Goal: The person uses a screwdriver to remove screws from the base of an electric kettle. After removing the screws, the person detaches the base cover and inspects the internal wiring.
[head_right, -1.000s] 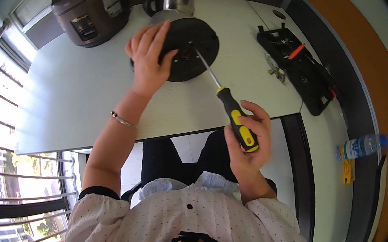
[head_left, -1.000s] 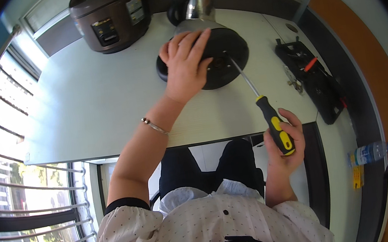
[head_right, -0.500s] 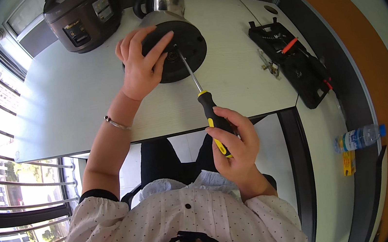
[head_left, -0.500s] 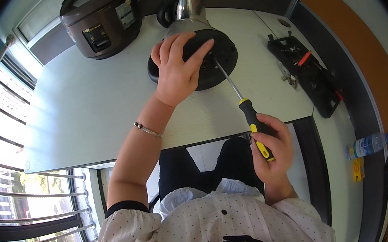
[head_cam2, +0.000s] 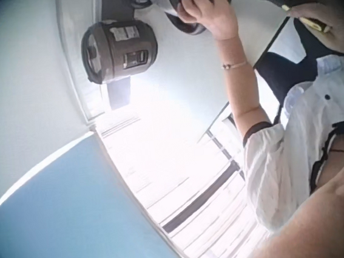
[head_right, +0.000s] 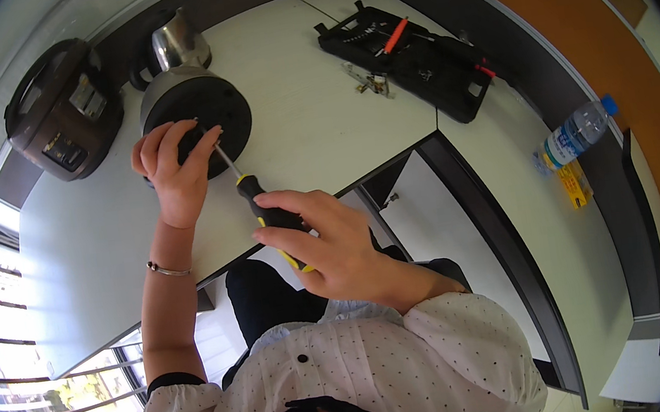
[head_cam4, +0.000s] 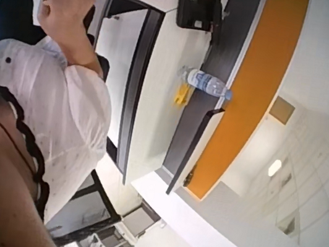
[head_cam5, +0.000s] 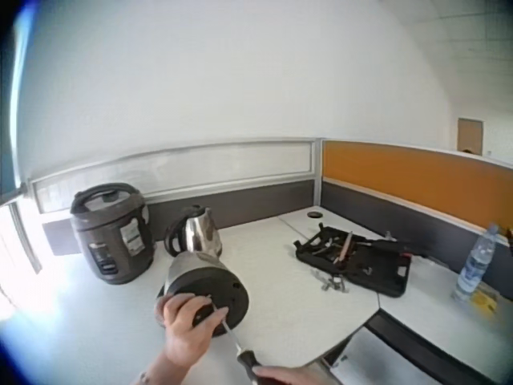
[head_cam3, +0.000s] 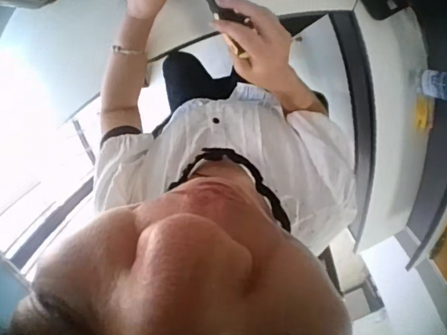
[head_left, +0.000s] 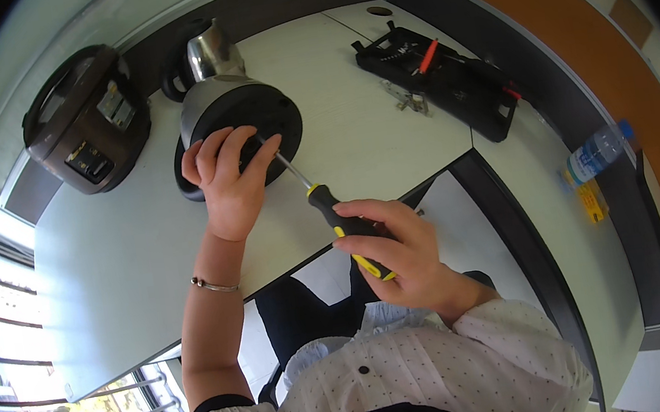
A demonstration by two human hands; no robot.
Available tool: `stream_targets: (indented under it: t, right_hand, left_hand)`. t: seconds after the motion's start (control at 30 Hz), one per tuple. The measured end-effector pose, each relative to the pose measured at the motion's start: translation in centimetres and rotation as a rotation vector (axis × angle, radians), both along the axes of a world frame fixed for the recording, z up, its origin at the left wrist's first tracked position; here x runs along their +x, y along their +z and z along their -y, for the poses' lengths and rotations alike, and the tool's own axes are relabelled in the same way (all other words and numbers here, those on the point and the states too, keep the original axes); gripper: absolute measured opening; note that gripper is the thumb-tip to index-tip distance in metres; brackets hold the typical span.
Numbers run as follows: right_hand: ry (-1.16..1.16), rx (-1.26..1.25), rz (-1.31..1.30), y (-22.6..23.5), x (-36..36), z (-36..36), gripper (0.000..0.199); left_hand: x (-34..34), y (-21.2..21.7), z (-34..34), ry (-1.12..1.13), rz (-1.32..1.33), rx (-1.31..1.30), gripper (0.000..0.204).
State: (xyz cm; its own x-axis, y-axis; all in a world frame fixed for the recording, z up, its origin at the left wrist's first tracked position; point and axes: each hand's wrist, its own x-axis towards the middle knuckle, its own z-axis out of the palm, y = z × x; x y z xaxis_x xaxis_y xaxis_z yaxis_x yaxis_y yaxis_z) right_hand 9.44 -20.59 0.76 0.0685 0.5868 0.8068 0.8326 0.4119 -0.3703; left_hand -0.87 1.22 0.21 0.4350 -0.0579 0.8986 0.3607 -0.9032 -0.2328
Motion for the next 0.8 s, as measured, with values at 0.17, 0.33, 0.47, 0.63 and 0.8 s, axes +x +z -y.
stream_targets:
  t: [0.17, 0.33, 0.47, 0.63, 0.8]
  right_hand:
    - [0.031, -0.019, -0.050, -0.6, -0.2, 0.0, 0.036]
    - [0.063, -0.059, -0.102, -0.9, -0.8, 0.2, 0.041]
    - [0.068, -0.052, -0.134, -1.0, -1.4, 0.0, 0.044]
    - [0.034, -0.032, -0.191, -1.6, -1.9, -0.3, 0.046]
    - [0.006, -0.003, -0.160, -1.9, -2.0, -0.2, 0.045]
  left_hand:
    - [0.3, -0.3, 0.0, 0.007, 0.033, 0.026, 0.023]
    - [0.3, -0.4, 0.0, -0.015, 0.055, 0.011, 0.024]
    - [0.2, -0.2, 0.2, -0.020, 0.078, 0.022, 0.026]
    - [0.1, -0.2, 0.1, -0.060, 0.080, 0.005, 0.030]
    - [0.1, -0.9, -0.4, -0.078, 0.102, -0.023, 0.027]
